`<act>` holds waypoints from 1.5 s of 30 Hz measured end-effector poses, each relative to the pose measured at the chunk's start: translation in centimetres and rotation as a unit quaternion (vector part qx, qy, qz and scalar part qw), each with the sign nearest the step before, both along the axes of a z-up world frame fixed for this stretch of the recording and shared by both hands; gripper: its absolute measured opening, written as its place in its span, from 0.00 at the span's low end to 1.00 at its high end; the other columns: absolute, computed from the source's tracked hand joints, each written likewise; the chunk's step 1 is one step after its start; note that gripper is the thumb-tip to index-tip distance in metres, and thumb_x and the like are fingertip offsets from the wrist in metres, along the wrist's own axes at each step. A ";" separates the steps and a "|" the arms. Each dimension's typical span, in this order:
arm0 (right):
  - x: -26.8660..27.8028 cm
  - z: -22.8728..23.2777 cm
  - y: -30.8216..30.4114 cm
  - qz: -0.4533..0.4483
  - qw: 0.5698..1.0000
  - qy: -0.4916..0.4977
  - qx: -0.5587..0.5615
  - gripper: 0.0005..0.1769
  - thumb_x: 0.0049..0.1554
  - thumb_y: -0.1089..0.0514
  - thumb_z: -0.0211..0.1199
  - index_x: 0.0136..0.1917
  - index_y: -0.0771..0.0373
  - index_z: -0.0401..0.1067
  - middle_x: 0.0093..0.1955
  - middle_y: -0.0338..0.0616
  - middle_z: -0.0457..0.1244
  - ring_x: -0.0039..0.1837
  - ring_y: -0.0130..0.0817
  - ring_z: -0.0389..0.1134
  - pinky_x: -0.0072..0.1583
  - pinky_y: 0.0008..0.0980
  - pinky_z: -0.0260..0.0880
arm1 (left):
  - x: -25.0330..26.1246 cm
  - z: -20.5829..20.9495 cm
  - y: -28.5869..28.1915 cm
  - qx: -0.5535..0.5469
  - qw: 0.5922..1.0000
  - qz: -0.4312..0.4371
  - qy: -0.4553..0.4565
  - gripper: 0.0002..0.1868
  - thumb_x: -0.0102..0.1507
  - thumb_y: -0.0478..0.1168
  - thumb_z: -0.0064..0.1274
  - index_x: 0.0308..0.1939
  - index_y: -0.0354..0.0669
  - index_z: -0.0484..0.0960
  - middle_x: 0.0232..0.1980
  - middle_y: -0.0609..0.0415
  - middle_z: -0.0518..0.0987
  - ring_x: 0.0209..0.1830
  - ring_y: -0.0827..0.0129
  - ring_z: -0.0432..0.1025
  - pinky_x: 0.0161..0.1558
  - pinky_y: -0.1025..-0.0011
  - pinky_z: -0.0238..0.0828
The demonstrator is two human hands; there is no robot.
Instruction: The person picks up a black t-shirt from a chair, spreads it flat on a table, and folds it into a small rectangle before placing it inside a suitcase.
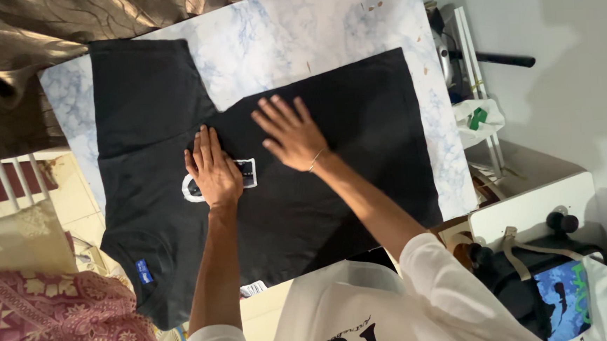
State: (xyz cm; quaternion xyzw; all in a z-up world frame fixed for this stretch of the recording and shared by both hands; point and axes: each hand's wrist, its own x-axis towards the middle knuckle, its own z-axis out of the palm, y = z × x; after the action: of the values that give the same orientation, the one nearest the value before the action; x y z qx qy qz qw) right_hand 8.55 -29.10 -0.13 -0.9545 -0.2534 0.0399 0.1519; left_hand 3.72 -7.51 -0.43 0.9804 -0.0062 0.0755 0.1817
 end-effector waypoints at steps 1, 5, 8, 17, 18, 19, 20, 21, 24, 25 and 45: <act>0.5 -0.1 -1.3 -0.019 1.000 0.008 -0.005 0.37 0.66 0.41 0.48 0.83 0.51 0.50 0.86 0.43 0.41 0.86 0.45 0.38 0.79 0.62 0.34 | -0.1 0.0 0.0 0.004 1.000 -0.008 0.003 0.33 0.66 0.36 0.41 0.77 0.36 0.63 0.81 0.47 0.62 0.81 0.54 0.54 0.79 0.46 0.38; 1.3 -0.5 -7.0 -0.062 0.998 -0.026 0.002 0.35 0.68 0.42 0.48 0.84 0.53 0.50 0.87 0.44 0.41 0.86 0.47 0.38 0.80 0.63 0.34 | 0.0 0.2 -0.2 0.002 1.000 -0.013 0.010 0.31 0.67 0.37 0.40 0.77 0.35 0.65 0.80 0.47 0.63 0.80 0.53 0.55 0.78 0.45 0.39; 1.4 -0.8 -10.8 -0.098 0.995 -0.033 -0.006 0.35 0.69 0.42 0.48 0.84 0.54 0.50 0.87 0.46 0.41 0.86 0.48 0.38 0.80 0.64 0.34 | 0.1 0.4 -0.3 -0.002 1.000 -0.011 0.006 0.31 0.67 0.38 0.41 0.76 0.35 0.65 0.80 0.47 0.63 0.80 0.54 0.56 0.78 0.45 0.40; 1.7 0.0 -19.2 -0.224 0.972 -0.048 -0.054 0.34 0.71 0.47 0.47 0.86 0.57 0.49 0.88 0.52 0.40 0.87 0.53 0.37 0.80 0.67 0.32 | 0.1 0.6 -0.6 0.005 1.000 -0.006 0.008 0.31 0.68 0.38 0.40 0.77 0.35 0.65 0.79 0.45 0.64 0.80 0.53 0.56 0.78 0.45 0.40; 1.6 0.4 -18.4 -0.238 0.967 -0.062 -0.067 0.35 0.71 0.48 0.48 0.86 0.60 0.48 0.88 0.54 0.40 0.87 0.54 0.37 0.79 0.69 0.32 | 0.0 0.7 -0.6 0.012 1.000 -0.007 0.007 0.31 0.68 0.38 0.40 0.77 0.35 0.65 0.79 0.45 0.64 0.80 0.53 0.56 0.78 0.45 0.41; 1.7 1.0 -17.6 -0.253 0.961 -0.078 -0.080 0.36 0.71 0.49 0.48 0.86 0.64 0.48 0.88 0.56 0.40 0.87 0.55 0.37 0.79 0.70 0.32 | 0.1 0.7 -0.7 0.018 1.000 -0.009 0.004 0.31 0.68 0.38 0.40 0.77 0.35 0.65 0.79 0.45 0.64 0.80 0.53 0.56 0.78 0.45 0.41; 0.9 1.7 -15.9 -0.242 0.965 -0.066 -0.080 0.37 0.69 0.48 0.50 0.84 0.66 0.49 0.87 0.59 0.40 0.87 0.57 0.37 0.78 0.71 0.33 | 0.2 0.8 -0.8 0.024 1.000 -0.010 0.002 0.31 0.68 0.38 0.40 0.77 0.35 0.65 0.79 0.45 0.64 0.80 0.53 0.56 0.78 0.45 0.41; -0.8 2.3 -13.6 -0.230 0.968 -0.055 -0.080 0.38 0.66 0.47 0.51 0.82 0.68 0.50 0.86 0.61 0.40 0.86 0.59 0.37 0.78 0.71 0.35 | 0.2 0.9 -0.8 0.022 1.000 -0.010 -0.001 0.31 0.69 0.38 0.40 0.77 0.35 0.65 0.79 0.45 0.64 0.80 0.53 0.56 0.78 0.45 0.41; -6.7 3.6 -6.3 -0.110 0.985 0.068 -0.111 0.37 0.65 0.47 0.53 0.81 0.66 0.52 0.82 0.60 0.44 0.83 0.60 0.42 0.75 0.71 0.43 | 0.0 1.0 -1.0 0.017 1.000 -0.009 -0.006 0.30 0.69 0.38 0.40 0.77 0.35 0.66 0.79 0.45 0.65 0.80 0.53 0.57 0.78 0.46 0.41; -8.6 3.6 -4.2 -0.095 0.994 0.033 -0.030 0.35 0.66 0.46 0.52 0.80 0.63 0.53 0.83 0.56 0.45 0.84 0.57 0.42 0.76 0.70 0.42 | 0.1 1.0 -1.0 0.020 1.000 -0.009 -0.009 0.30 0.69 0.37 0.39 0.76 0.35 0.67 0.79 0.44 0.65 0.80 0.53 0.57 0.78 0.46 0.41; -13.5 -0.9 -18.2 -0.360 0.928 -0.063 -0.067 0.32 0.71 0.48 0.43 0.83 0.63 0.55 0.87 0.53 0.45 0.87 0.55 0.41 0.79 0.69 0.35 | -0.2 0.3 -0.8 0.013 0.999 -0.019 -0.036 0.30 0.68 0.37 0.41 0.76 0.34 0.67 0.78 0.43 0.66 0.79 0.50 0.58 0.78 0.46 0.42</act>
State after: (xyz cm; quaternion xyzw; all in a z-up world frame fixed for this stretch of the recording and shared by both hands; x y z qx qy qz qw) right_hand -5.00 -47.32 -1.06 -0.9901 0.1019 -0.0609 0.0750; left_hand 3.48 -8.27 -0.16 0.9790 -0.0329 0.1074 0.1701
